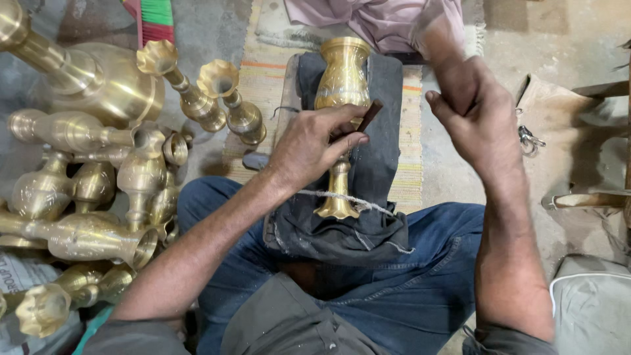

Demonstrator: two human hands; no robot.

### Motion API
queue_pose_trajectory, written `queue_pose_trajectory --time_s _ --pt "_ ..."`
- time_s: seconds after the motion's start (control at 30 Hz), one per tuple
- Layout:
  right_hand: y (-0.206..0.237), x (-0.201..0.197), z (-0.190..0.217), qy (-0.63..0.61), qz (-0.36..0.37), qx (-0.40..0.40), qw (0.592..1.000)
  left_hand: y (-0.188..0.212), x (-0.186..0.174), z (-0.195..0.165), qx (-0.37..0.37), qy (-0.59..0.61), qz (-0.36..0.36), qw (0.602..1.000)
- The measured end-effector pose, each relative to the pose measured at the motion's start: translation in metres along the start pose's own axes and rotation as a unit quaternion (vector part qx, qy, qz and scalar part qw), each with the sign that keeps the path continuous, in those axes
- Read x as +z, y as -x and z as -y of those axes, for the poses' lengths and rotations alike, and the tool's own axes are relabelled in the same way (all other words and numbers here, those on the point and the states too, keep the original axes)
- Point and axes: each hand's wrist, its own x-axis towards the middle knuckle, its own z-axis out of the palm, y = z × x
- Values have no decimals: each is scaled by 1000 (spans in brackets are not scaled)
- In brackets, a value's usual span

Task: The person sits cross-legged on the floor holding a brass vase steady with one hand while positioning a small chisel against its surface with the other, striking the chisel with a wooden mallet to engrave decorative patterns into the metal. The person repositions the chisel repeatedly along the vase body to continue the engraved design.

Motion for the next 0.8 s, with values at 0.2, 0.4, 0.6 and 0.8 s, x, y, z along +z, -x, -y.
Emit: queue_pose_trajectory --time_s 0.2,0.4,0.6,0.8 --pt "1 1 1 1 23 -15 1000 0 4 5 61 6 -44 997" --pt "7 0 8 162 -7 -154 975 3 -1 -2 48 -23 -23 998" --pt "6 -5 7 105 41 -76 991 -1 -4 -7 60 14 -32 998" --pt "4 -7 6 18 -32 -145 989 1 -5 -2 106 3 -51 993"
